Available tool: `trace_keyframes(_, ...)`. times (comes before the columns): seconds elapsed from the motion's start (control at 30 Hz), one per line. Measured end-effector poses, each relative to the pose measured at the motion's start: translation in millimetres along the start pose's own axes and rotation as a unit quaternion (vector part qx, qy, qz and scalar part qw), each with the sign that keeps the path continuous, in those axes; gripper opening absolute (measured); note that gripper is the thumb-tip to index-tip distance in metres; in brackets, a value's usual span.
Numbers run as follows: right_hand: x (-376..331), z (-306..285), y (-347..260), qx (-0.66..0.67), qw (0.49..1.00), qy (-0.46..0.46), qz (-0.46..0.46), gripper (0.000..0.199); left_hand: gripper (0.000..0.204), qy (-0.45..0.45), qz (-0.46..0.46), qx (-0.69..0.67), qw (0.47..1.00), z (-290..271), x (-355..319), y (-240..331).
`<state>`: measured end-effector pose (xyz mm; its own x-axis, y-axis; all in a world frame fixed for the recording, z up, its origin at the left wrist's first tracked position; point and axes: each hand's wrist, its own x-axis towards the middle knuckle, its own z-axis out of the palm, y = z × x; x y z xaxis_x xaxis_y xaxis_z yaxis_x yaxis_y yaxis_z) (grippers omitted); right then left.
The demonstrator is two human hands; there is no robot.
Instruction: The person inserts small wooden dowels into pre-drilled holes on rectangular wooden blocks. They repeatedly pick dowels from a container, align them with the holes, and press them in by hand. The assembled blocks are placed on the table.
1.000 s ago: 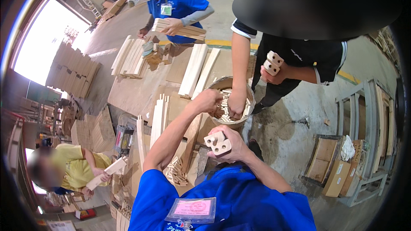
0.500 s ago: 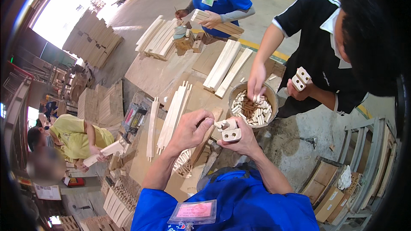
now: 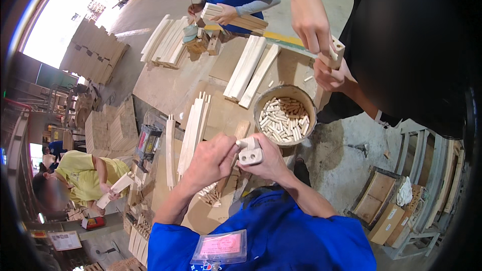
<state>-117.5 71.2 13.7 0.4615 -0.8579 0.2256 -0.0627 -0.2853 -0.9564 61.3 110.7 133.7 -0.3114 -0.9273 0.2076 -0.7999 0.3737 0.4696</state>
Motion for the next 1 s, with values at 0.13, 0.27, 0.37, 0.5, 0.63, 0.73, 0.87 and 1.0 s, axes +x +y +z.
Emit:
trace_keyframes(0.13, -12, 3, 3, 0.014, 1.000, 0.021, 0.004, 0.060, 0.011, 0.019, -0.007, -0.021, 1.000, 7, 2, 8)
trace_keyframes(0.27, -11, 0, 9, -0.010, 1.000, 0.018, -0.022, 0.064, 0.018, 0.014, 0.010, -0.076, 0.997, 8, -4, 4)
trace_keyframes(0.37, -13, 0, 9, -0.005, 1.000, 0.011, -0.013, 0.067, 0.041, -0.048, 0.000, -0.128, 0.991, -11, 5, -9)
trace_keyframes(0.5, -16, -4, 6, 0.021, 1.000, -0.007, 0.016, 0.072, 0.076, 0.076, 0.028, -0.123, 0.989, -35, 33, -9)
trace_keyframes(0.63, -11, -3, 4, 0.111, 0.963, -0.148, 0.195, 0.055, 0.069, -0.010, 0.033, -0.030, 0.999, 19, 42, 15)
trace_keyframes(0.73, -35, 4, 1, 0.115, 0.992, -0.027, 0.043, 0.060, 0.029, -0.111, 0.232, 0.160, 0.953, 27, 80, 12)
trace_keyframes(0.87, -38, -21, 10, 0.007, 1.000, -0.011, -0.013, 0.061, 0.031, -0.118, -0.045, -0.134, 0.983, 43, 117, -18)
trace_keyframes(1.0, -48, -26, 8, 0.030, 0.997, -0.010, -0.075, 0.065, 0.022, -0.270, -0.001, 0.057, 0.961, 139, 152, -77)
